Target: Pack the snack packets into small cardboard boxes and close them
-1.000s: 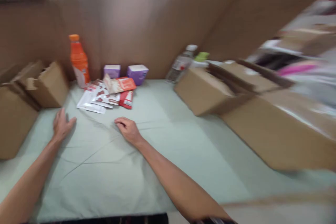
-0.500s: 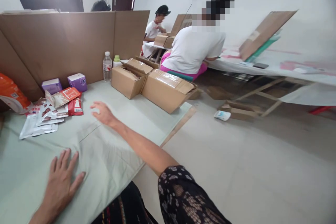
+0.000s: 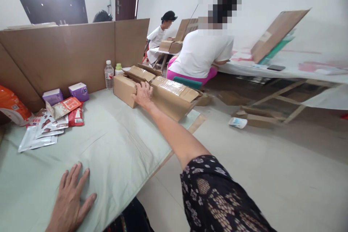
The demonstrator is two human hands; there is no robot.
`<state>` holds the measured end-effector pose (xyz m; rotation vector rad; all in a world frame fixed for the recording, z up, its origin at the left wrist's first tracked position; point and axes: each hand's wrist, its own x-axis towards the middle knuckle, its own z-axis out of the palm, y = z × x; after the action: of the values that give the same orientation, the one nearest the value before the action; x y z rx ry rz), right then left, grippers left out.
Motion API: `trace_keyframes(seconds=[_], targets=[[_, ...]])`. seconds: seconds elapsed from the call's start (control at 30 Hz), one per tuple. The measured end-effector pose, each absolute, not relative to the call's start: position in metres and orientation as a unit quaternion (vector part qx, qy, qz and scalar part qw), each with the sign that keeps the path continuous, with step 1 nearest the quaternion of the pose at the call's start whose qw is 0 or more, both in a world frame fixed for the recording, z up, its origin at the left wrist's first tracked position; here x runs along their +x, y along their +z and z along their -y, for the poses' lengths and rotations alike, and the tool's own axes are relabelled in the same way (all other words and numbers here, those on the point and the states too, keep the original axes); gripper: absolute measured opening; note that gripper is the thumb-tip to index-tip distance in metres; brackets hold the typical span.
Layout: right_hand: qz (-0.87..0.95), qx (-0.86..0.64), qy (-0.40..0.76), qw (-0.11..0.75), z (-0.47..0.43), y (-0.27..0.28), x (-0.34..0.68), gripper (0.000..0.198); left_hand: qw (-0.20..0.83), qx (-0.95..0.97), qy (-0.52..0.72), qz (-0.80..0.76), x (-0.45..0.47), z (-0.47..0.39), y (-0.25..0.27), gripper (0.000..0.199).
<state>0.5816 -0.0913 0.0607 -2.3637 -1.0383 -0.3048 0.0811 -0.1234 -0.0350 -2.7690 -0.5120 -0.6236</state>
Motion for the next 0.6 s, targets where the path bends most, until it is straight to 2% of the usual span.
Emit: trace_keyframes(seconds=[0.17,0.3,0.47,0.6], targets=[[0.39,-0.874,-0.108,0.268,0.079,0.065,0.583,0.034,0.137,-0.949,-0.225,0.174,0.086,0.126,-0.035,0.053],[0.423,-0.858,-0.101,0.272,0.093,0.067,0.567,0.028,0.117,-0.947,-0.234,0.188,0.085,0.126,-0.039,0.049],[0.489,-0.825,-0.083,0.272,0.143,0.06,0.529,0.027,-0.002,-0.934,-0.274,0.228,0.079,0.122,-0.045,0.045],[0.608,-0.741,-0.048,0.281,0.202,0.055,0.495,0.026,-0.083,-0.919,-0.283,0.263,0.072,0.122,-0.035,0.052]])
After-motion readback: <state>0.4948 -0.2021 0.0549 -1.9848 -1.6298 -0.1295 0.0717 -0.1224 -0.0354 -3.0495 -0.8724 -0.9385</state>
